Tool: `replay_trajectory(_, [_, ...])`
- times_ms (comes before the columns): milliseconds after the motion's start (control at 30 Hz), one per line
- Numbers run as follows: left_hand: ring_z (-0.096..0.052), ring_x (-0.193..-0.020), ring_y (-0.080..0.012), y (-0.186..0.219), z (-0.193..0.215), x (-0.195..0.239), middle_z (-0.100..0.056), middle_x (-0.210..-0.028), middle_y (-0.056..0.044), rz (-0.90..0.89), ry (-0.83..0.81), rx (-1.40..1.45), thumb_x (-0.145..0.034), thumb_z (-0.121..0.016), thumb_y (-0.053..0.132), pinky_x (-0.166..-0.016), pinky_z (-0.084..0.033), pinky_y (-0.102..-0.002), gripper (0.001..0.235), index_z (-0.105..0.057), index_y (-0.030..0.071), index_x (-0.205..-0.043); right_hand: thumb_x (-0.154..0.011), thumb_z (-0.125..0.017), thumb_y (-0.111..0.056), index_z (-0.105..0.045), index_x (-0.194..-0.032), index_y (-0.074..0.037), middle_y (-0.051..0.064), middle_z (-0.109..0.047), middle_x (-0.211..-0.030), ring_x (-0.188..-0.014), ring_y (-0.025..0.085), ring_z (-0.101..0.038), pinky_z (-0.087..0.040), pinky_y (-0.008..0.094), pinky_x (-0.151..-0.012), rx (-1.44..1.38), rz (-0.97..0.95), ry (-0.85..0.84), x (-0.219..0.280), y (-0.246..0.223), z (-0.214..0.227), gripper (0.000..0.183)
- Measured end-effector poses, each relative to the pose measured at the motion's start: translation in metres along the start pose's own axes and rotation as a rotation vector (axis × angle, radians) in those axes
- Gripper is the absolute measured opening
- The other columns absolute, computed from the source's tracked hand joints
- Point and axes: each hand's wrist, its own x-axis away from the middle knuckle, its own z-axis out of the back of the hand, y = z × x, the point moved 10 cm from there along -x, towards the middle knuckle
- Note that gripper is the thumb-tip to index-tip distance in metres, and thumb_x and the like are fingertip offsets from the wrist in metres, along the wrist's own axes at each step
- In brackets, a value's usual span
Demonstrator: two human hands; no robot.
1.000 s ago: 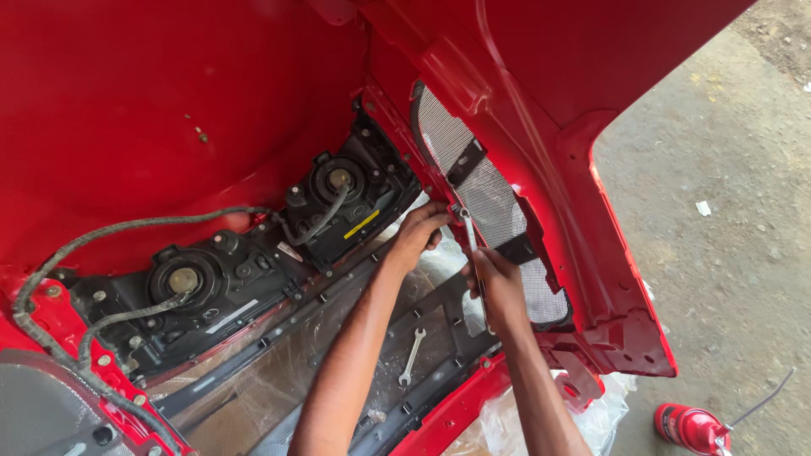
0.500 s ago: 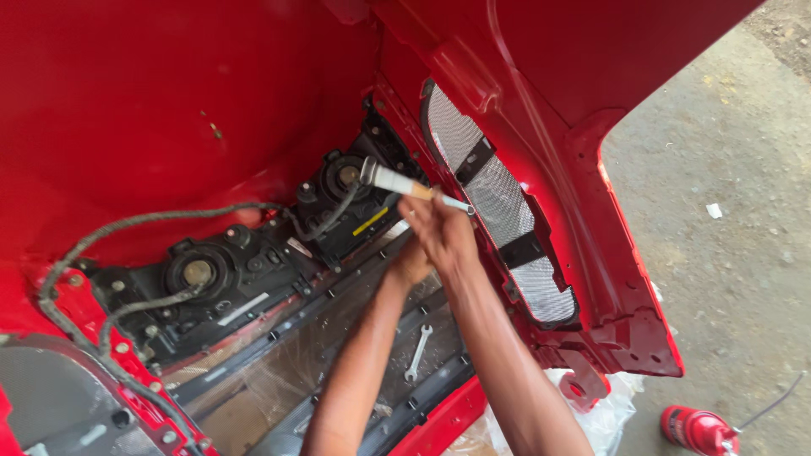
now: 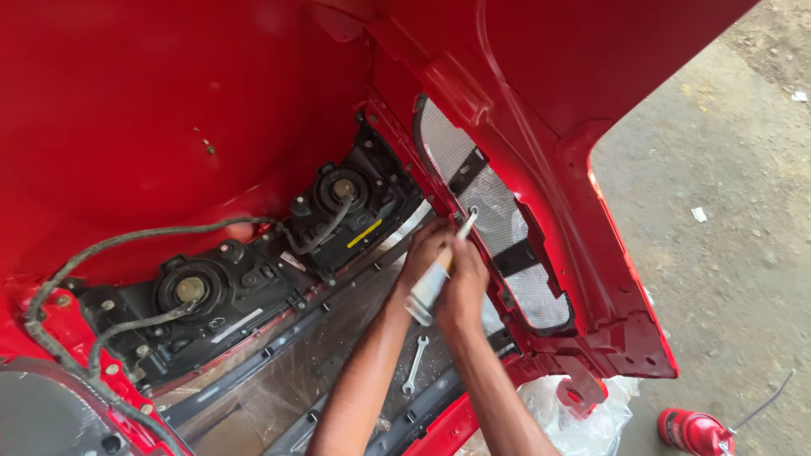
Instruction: The person works on the interior components of a red machinery panel, using a wrench to loosen and tighten various nuts and bolts on the assembly.
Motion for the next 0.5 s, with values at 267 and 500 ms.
replay_trajectory(267, [-0.041, -0.048, -0.0026, 0.002, -0.006, 0.008, -0.073, -0.092, 0.0, 0.086, 0.034, 0.037, -0.095, -0.068, 0.015, -0.04, -0.024, -0.021, 0.015, -0.071, 0.009, -0.109, -0.103, -0.053, -0.025, -0.068, -0.114, 0.001, 0.003, -0.06, -0.072, -0.054, 0.01, -0.054, -0.044, 0.026, -0.047, 0.355, -0.26, -0.14, -0.004, 0.007, 0.055, 0.032])
replay_trajectory(500, [-0.042, -0.049, -0.0031, 0.009, -0.011, 0.014, -0.077, -0.101, -0.003, 0.119, -0.003, 0.031, -0.097, -0.066, 0.015, -0.042, -0.025, -0.02, 0.02, -0.072, 0.009, -0.115, -0.103, -0.054, -0.026, -0.069, -0.116, 0.002, 0.006, -0.066, -0.074, -0.055, 0.012, -0.06, -0.047, 0.026, -0.048, 0.413, -0.216, -0.13, -0.012, -0.01, 0.054, 0.034])
